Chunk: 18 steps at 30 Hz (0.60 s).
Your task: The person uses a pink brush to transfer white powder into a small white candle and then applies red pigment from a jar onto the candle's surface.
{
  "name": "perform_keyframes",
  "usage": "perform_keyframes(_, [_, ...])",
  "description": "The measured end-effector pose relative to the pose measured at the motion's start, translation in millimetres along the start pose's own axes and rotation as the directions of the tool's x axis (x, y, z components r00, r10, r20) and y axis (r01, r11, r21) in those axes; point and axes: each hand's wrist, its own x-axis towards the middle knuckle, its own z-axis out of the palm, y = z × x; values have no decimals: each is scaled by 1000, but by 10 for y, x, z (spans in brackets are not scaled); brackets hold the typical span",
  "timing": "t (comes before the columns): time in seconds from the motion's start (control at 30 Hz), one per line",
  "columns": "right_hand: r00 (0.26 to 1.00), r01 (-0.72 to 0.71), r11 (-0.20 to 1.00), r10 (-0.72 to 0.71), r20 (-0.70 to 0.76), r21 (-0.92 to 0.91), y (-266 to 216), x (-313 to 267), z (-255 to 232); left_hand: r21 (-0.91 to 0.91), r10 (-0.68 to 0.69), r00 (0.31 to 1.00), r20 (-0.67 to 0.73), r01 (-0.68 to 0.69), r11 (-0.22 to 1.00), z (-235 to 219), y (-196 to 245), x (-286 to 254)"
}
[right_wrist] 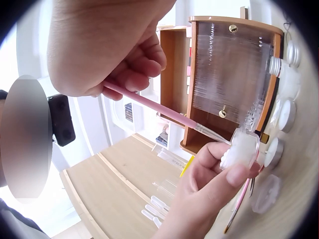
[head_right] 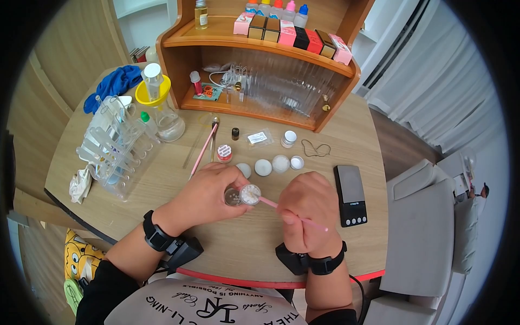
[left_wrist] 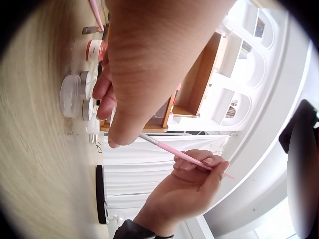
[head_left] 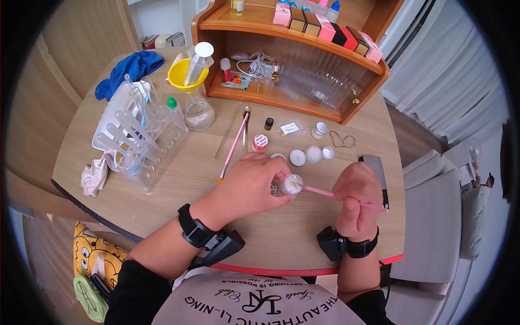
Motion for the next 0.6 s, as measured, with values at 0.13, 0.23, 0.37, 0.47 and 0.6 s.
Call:
perform_keyframes(0.13, [997,-24,999,26,-68,27,17,-36,-5,-3,-6,1000,-3,6,1000,-6,7,-1])
perform_keyframes(0.23, [998,-22,1000,22,-66,1,10,-26,4,-10,-10,1000,1,10,1000,-12,8,-1])
perform_keyframes(0.37, [996,-41,999,43,-73,28,13,-48,-7,-8,-6,1000,8,6,1000,-9,3,5])
perform_keyframes(0.47, [995,-56,995,63,-75,86,26,-30,29,-10,-8,1000,11,8,1000,-8,-4,-2])
perform_keyframes(0.6, [991,-100,992,107,-86,79,29,-44,42,2,3,1000,2,-3,1000,7,-6,-7])
